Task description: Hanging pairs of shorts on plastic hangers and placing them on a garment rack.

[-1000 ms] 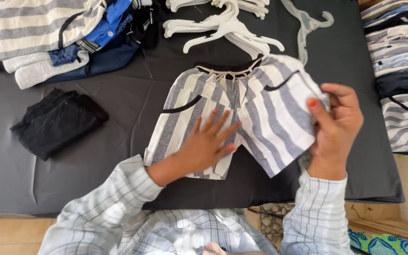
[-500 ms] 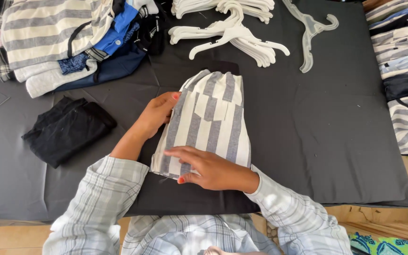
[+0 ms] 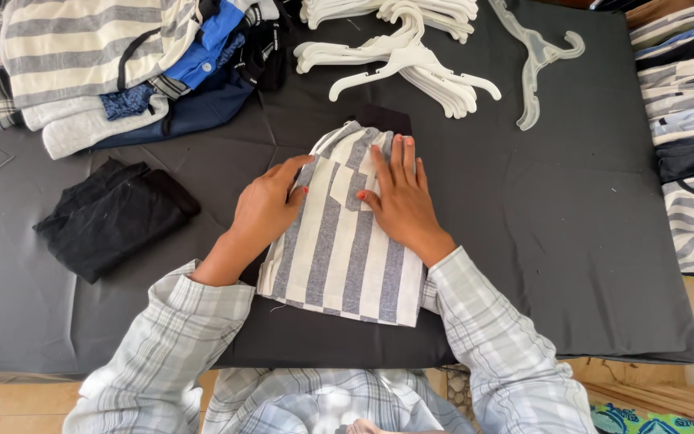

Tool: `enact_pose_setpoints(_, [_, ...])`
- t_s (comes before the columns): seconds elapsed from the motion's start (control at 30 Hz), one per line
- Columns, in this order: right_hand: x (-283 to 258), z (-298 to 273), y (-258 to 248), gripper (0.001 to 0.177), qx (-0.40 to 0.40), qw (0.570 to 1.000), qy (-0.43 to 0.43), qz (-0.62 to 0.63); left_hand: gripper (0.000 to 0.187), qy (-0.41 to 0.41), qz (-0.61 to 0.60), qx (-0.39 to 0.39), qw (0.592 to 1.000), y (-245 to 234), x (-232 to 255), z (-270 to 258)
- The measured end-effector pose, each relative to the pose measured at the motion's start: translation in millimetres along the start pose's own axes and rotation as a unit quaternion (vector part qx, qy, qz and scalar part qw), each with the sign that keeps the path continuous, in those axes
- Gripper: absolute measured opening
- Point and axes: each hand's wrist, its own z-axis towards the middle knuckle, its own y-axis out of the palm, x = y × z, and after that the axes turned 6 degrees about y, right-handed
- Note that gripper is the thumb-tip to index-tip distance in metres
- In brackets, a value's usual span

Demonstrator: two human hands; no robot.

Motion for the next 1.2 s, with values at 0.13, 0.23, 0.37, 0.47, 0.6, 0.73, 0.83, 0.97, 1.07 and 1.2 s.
enact_pose_setpoints(0.13, [-1,0,4,0.074,-0.028,0.999,0.015,-0.035,0.053,0.014,0.082,0.001,0.997,5,3,-2])
enact_pose_setpoints(0.23, [0,3,5,0.079,-0.036,0.998,0.027,-0.053,0.065,0.117,0.243,0.074,0.960,11,13,5])
enact_pose_setpoints(0.37, [-8,6,5,0.075,-0.002,0.996,0.005,-0.088,0.058,0.285,0.289,0.109,0.907,14,48,19])
enact_pose_setpoints(0.47, [-14,8,12,0.068,-0.013,0.999,-0.010,-0.033,0.067,0.313,0.287,0.122,0.897,50,29,41])
enact_pose_setpoints(0.6, [-4,7,18,0.071,-0.017,0.999,-0.034,-0.030,0.090,0.200,0.275,-0.087,0.936,58,7,55])
enact_pose_setpoints(0.73, [8,3,29,0.068,0.026,0.999,-0.036,-0.029,0.089,0.148,0.285,-0.138,0.937,45,10,46])
enact_pose_setpoints(0.83, [11,-2,33,0.071,0.050,0.998,-0.011,-0.043,0.082,0.168,0.304,-0.035,0.937,45,-1,33])
enact_pose_setpoints(0.97, [12,-8,32,0.073,0.029,0.998,0.019,-0.042,0.079,0.160,0.290,-0.027,0.943,41,-3,24])
enact_pose_setpoints(1.07, [0,-16,22,0.071,-0.002,0.999,0.026,-0.043,0.077,0.153,0.323,-0.038,0.933,43,5,20])
enact_pose_setpoints(1.2, [-25,-40,15,0.065,-0.028,0.999,-0.016,-0.017,0.069,0.148,0.360,-0.126,0.913,31,40,3])
